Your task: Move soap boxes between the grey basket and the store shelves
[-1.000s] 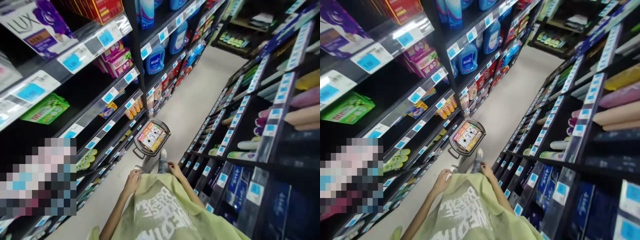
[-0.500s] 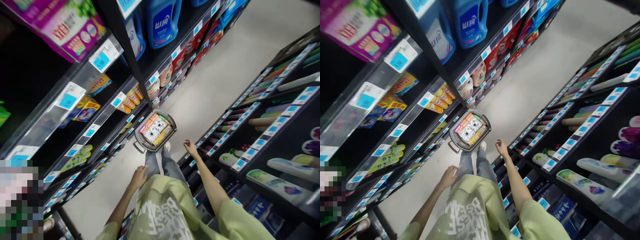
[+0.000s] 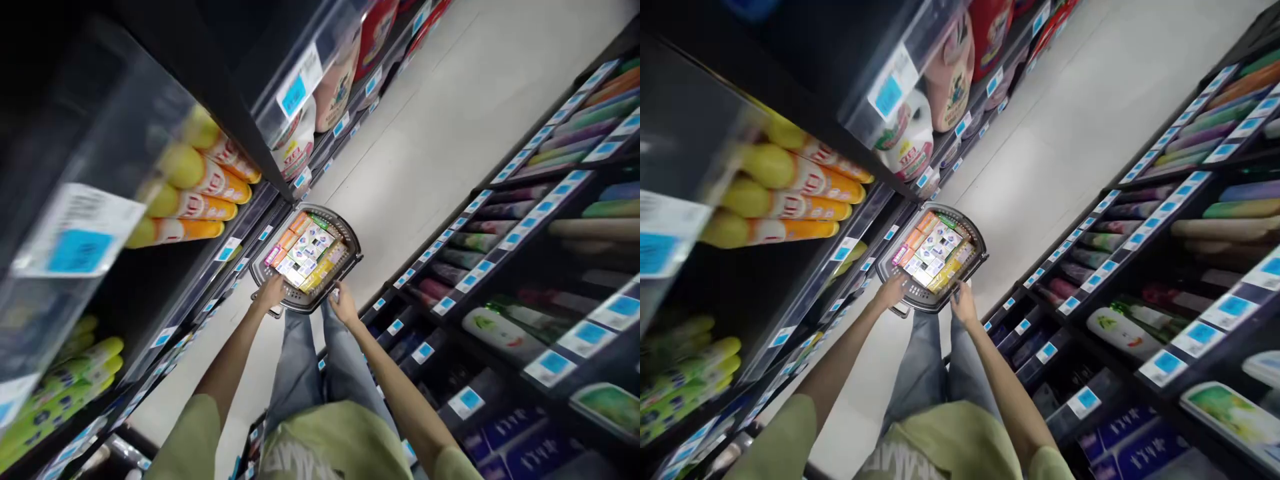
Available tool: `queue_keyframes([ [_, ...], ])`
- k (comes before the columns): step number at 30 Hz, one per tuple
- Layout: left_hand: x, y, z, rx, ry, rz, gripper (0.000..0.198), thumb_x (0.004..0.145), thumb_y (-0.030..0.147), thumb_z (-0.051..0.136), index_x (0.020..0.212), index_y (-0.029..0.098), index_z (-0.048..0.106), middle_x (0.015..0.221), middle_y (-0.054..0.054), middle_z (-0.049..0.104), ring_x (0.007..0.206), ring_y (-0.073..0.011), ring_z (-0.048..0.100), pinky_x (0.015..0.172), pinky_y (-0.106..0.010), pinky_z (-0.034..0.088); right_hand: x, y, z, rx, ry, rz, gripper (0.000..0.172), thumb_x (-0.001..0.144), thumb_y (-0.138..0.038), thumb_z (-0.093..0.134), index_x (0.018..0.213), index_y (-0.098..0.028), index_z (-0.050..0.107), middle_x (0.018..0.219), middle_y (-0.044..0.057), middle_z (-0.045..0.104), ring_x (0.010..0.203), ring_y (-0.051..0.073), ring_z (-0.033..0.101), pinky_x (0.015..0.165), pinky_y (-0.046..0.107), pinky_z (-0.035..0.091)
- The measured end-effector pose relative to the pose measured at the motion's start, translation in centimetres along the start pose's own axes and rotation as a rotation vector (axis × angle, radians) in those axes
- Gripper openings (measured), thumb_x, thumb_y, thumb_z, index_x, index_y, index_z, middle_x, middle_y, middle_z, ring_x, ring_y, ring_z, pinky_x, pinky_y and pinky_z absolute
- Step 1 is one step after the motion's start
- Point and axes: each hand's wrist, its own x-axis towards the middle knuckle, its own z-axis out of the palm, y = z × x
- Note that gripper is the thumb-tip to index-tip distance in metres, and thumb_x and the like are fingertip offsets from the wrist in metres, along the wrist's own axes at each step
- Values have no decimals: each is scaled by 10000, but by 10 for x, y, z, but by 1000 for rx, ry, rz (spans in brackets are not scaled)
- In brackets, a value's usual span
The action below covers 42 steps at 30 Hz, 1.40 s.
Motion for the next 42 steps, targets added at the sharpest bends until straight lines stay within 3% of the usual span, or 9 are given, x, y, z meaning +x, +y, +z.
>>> queue_keyframes([
  [5,96,-9,27,-22,110,15,458,919,167,562,1375,138,536,1363,-170,574,1274,-306,554,1098,-427,472,106,23,37,-88,-7,-16,592,839,-133,519,1419,-40,443,1387,254,536,1328,335,504,1161,511,418],
  [11,154,-21,89,26,83,159,596,839,-17,495,1408,154,536,1509,-160,494,1436,-319,413,1182,-479,384,206,47,69,-367,-157,-258,631,876,2,414,1488,-145,455,1550,189,442,1418,330,411,1152,535,386],
  [16,210,-43,137,-12,52,448,559,866,-44,385,1336,162,605,1475,-156,550,1493,-304,369,1245,-560,264,257,61,94,-591,-318,-673,508,984,-85,413,1490,-110,436,1609,171,388,1471,331,340,1188,545,317],
  [21,249,-57,162,-119,117,560,526,892,-7,390,1340,166,606,1357,-168,614,1443,-329,421,1240,-637,208,275,67,111,-597,-247,-697,539,987,-63,359,1523,-110,370,1551,202,412,1400,360,376,1099,589,371],
  [27,248,-52,137,-54,107,523,402,884,19,462,1206,137,671,1167,-178,642,1263,-351,537,1123,-595,389,277,73,89,-610,-154,-393,391,914,-89,437,1286,-10,526,1319,240,534,1288,392,442,1057,617,395],
  [31,223,-55,107,-120,295,456,572,754,120,696,1322,143,635,1161,-127,604,1122,-307,587,1008,-476,495,254,90,46,-522,-11,-243,396,876,-222,560,1229,-47,526,1264,218,530,1169,371,513,971,541,473],
  [34,194,-61,100,-555,448,278,685,672,222,794,1337,178,637,1185,-92,585,1041,-247,613,908,-377,543,220,101,16,-482,1,-249,437,849,-297,616,1224,-99,511,1238,201,524,1093,351,539,903,485,500],
  [36,174,-64,102,-942,410,122,685,640,290,825,1293,180,651,1165,-85,615,1009,-241,635,880,-369,556,198,106,5,-549,-35,-250,463,814,-309,657,1207,-113,510,1197,199,536,1048,353,544,870,473,500],
  [42,131,-60,115,-1660,229,-192,664,754,690,556,1196,203,647,1040,-119,707,1055,-328,674,895,-506,563,177,102,28,-802,-130,-275,419,769,-242,663,1139,-110,518,1168,225,568,1058,379,528,848,468,484],
])
